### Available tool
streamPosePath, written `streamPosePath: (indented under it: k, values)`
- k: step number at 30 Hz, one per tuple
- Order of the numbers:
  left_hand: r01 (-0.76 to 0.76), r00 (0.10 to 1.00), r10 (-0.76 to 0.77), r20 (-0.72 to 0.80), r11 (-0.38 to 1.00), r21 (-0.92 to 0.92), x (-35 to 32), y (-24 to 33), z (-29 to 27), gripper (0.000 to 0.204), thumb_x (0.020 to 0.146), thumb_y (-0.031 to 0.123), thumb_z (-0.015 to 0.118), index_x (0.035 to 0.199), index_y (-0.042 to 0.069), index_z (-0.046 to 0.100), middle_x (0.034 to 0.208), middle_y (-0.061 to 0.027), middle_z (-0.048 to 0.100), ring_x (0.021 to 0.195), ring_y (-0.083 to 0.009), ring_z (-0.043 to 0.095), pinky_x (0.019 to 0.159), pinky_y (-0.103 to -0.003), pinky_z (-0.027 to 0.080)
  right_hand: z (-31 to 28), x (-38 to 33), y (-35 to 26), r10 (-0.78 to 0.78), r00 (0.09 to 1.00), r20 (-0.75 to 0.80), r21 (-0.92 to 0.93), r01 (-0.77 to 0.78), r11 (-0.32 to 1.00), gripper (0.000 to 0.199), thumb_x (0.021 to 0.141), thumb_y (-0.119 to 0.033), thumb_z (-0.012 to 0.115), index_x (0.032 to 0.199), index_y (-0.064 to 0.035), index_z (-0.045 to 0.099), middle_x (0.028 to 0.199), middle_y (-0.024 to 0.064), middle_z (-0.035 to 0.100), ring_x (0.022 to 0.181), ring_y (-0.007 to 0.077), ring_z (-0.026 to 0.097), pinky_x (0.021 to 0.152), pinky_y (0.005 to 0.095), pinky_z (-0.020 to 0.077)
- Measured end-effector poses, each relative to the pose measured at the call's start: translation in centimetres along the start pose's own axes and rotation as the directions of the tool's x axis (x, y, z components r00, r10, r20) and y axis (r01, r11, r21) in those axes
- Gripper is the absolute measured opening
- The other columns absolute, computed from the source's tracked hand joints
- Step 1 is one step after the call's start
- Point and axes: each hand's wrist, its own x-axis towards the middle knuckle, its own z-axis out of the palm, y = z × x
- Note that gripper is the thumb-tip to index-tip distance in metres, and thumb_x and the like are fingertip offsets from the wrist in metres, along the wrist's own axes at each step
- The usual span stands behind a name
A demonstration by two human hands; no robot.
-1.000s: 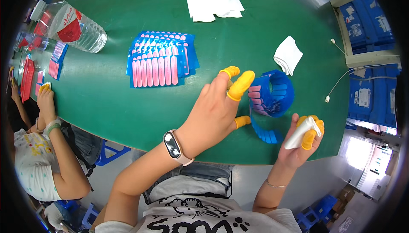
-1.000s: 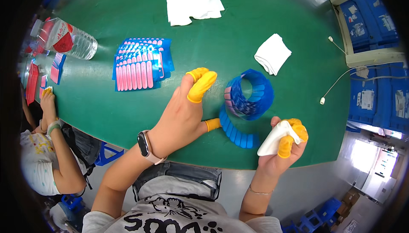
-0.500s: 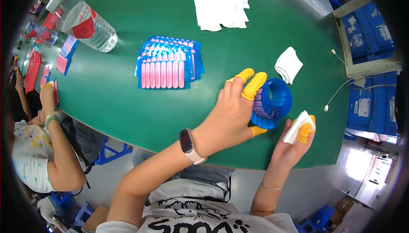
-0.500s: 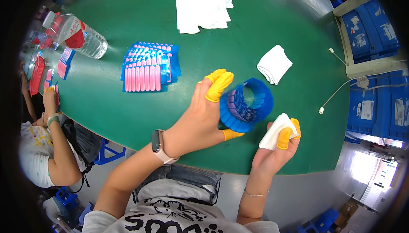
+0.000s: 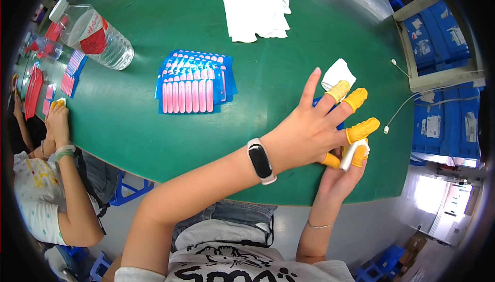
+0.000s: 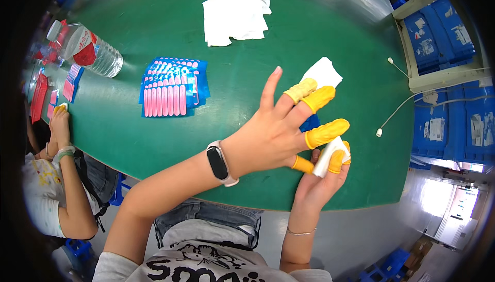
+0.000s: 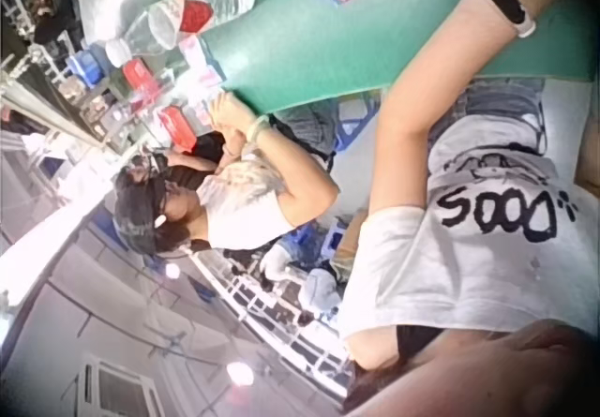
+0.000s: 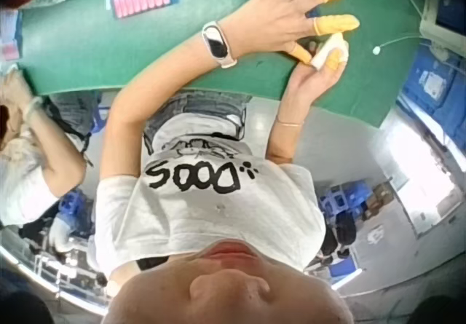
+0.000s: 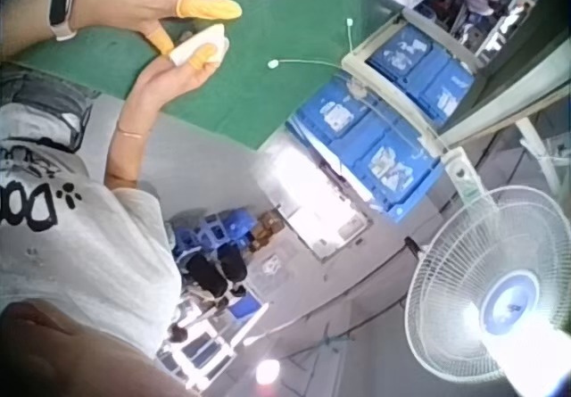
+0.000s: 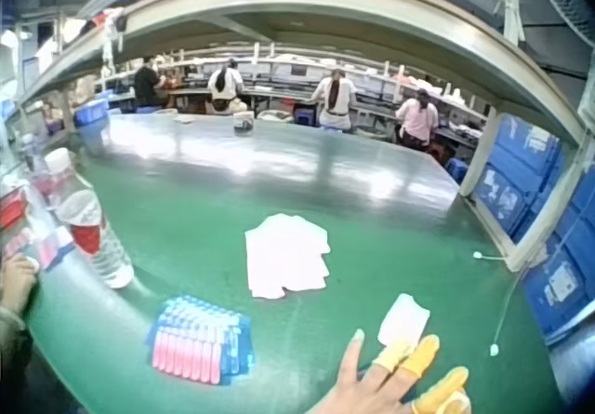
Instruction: The person wipes small pink plastic strips clean with a white cloth at a workstation.
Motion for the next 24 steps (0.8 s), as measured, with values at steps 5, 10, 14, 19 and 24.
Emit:
streamPosePath:
  k: [5, 10, 14, 19, 24]
  values:
    - [0.229, 0.955, -0.199, 0.219, 0.965, -0.125, -4.6, -0.4, -9.9, 0.086, 0.067, 0.063, 0.071, 0.140, 0.022, 0.050, 0.148, -0.0218, 0.032, 0.133, -0.0427, 0.034, 0.109, -0.069, 0.018, -1.8, 0.1, 0.7, -0.011, 0.997, -0.074, 0.009, 0.011, 1.000, 0.040, 0.098, -0.021, 0.059, 0.133, -0.0037, 0.049, 0.127, 0.0109, 0.058, 0.111, 0.0207, 0.060, 0.092, 0.0380, 0.0525]
    - [0.500, 0.772, -0.599, 0.212, 0.778, 0.381, -11.3, -2.9, -19.9, 0.079, 0.080, 0.060, 0.067, 0.138, 0.009, 0.052, 0.145, -0.0230, 0.039, 0.132, -0.0467, 0.035, 0.109, -0.061, 0.025, -1.0, -2.8, -0.2, -0.213, 0.977, 0.000, -0.181, 0.210, 0.961, 0.039, 0.098, -0.026, 0.058, 0.129, -0.0027, 0.051, 0.127, 0.0131, 0.057, 0.113, 0.0240, 0.059, 0.100, 0.0418, 0.0498]
    - [0.378, 0.712, -0.652, 0.260, 0.668, 0.641, -14.9, -3.3, -19.3, 0.065, 0.080, 0.045, 0.070, 0.134, 0.011, 0.057, 0.147, -0.0195, 0.039, 0.138, -0.0464, 0.030, 0.112, -0.063, 0.022, 4.6, -5.1, 0.4, -0.085, 0.974, 0.211, -0.096, 0.107, 0.990, 0.035, 0.093, -0.019, 0.066, 0.120, -0.0017, 0.053, 0.116, 0.0099, 0.058, 0.106, 0.0209, 0.059, 0.096, 0.0376, 0.0497]
    - [0.474, 0.652, -0.672, 0.351, 0.723, 0.503, -15.3, 0.9, -18.3, 0.071, 0.081, 0.057, 0.064, 0.127, 0.004, 0.060, 0.145, -0.0195, 0.042, 0.139, -0.0458, 0.030, 0.111, -0.069, 0.014, 6.5, -6.5, 1.9, -0.102, 0.886, 0.452, -0.172, 0.198, 0.965, 0.031, 0.094, -0.015, 0.066, 0.119, -0.0011, 0.054, 0.115, 0.0092, 0.060, 0.103, 0.0195, 0.061, 0.095, 0.0362, 0.0504]
    - [0.577, 0.515, -0.665, 0.541, 0.736, 0.355, -15.3, 7.0, -17.7, 0.074, 0.082, 0.058, 0.064, 0.128, 0.000, 0.059, 0.130, -0.0167, 0.050, 0.126, -0.0426, 0.041, 0.108, -0.074, 0.014, 10.4, -7.6, 2.3, 0.113, 0.547, 0.829, -0.481, 0.596, 0.643, 0.023, 0.078, -0.003, 0.072, 0.101, -0.0030, 0.068, 0.096, 0.0110, 0.063, 0.085, 0.0254, 0.059, 0.078, 0.0351, 0.0473]
